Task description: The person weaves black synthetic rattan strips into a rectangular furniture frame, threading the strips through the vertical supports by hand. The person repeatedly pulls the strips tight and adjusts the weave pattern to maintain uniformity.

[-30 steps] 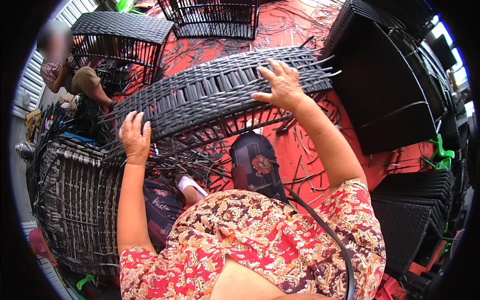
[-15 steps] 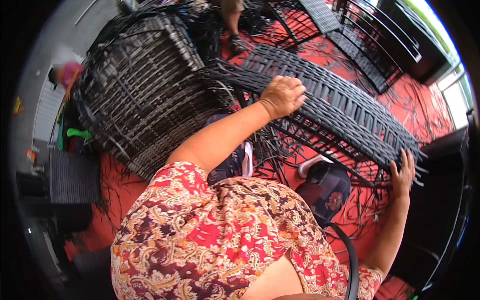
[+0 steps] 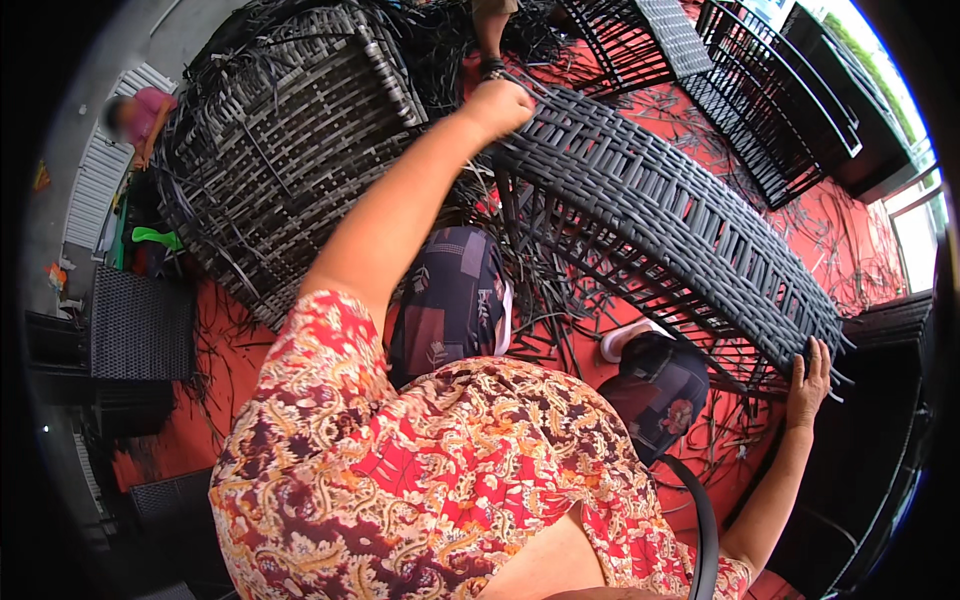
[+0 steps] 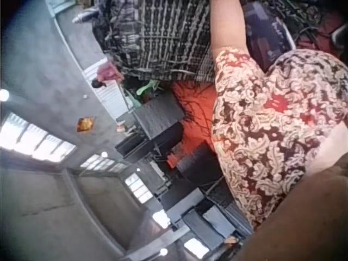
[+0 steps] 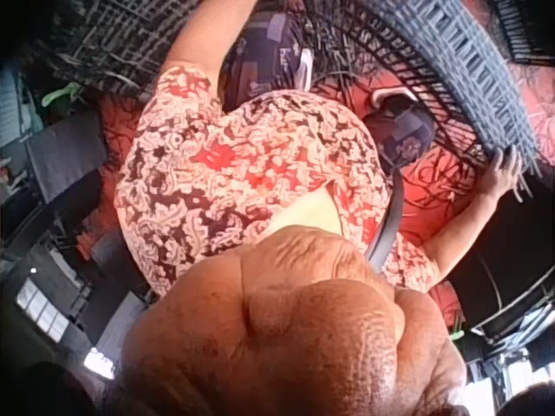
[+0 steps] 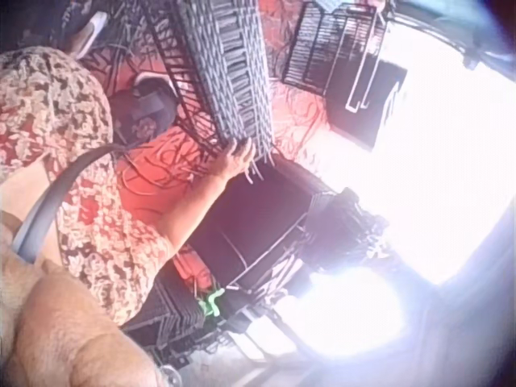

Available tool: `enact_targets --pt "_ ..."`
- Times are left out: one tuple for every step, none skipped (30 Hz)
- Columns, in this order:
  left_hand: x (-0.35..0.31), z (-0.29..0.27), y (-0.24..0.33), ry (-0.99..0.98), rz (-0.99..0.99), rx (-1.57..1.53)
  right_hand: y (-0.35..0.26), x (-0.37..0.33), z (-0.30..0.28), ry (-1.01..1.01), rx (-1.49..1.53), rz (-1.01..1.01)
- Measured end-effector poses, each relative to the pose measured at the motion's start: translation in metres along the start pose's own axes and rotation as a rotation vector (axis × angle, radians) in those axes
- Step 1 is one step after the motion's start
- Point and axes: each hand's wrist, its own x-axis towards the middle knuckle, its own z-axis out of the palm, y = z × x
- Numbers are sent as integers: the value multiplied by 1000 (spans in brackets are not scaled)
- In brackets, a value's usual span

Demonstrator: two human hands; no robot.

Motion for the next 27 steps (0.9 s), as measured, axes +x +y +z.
enact_targets --pt "13 -14 -10 -234 -105 85 1 1 -1 0 12 0" --pt "21 -22 -17 -381 -101 80 2 3 -2 14 11 -9" --pt "26 -26 -23 -528 -96 74 4 3 -2 23 13 -8" --pt "29 -27 -28 -593 -214 -74 6 3 -2 32 17 -4" --pt "31 -26 -32 -635 -246 -161 6 3 -1 41 21 0" --pt "33 -25 -36 -676 -278 -249 5 3 -1 44 27 10" --pt "34 -23 -35 -723 -305 -341 6 3 -1 45 24 9" --pt "32 -23 -31 -716 -283 -311 7 3 -1 45 22 7" --pt "34 -21 -33 -727 -267 -296 8 3 -1 46 20 5" --pt "35 -20 -37 -737 -251 -282 3 5 -4 50 24 3" --pt "35 -19 -41 -748 -236 -269 0 7 -6 48 23 4" --pt "35 -17 -47 -765 -247 -334 -3 9 -7 46 23 4" --pt "35 -18 -49 -771 -229 -354 -5 11 -7 49 24 7" --pt "35 -19 -51 -777 -211 -374 -4 13 -6 47 23 7" --pt "35 -19 -51 -782 -193 -394 -1 14 -3 45 22 7" --pt "34 -18 -49 -736 -158 -390 0 15 -2 44 19 8" --pt "36 -18 -48 -726 -149 -354 0 15 -1 49 21 7" --pt "36 -19 -46 -716 -140 -319 -1 15 0 55 23 6" --pt "37 -19 -44 -707 -130 -285 0 14 0 60 23 6" --pt "37 -19 -42 -717 -129 -263 2 13 1 56 6 3" --pt "37 -21 -42 -728 -128 -241 3 12 2 52 -17 8" --pt "37 -23 -41 -740 -124 -218 4 11 3 53 -23 8" --pt "37 -24 -41 -753 -119 -194 3 10 3 54 -29 10" --pt "38 -25 -46 -765 -103 -184 1 10 2 57 -18 8" --pt "40 -22 -53 -739 -70 -143 4 9 2 52 2 9" --pt "37 -24 -54 -733 -73 -137 -2 10 1 48 -5 26" --pt "34 -26 -54 -728 -75 -132 -11 11 0 44 -13 44"
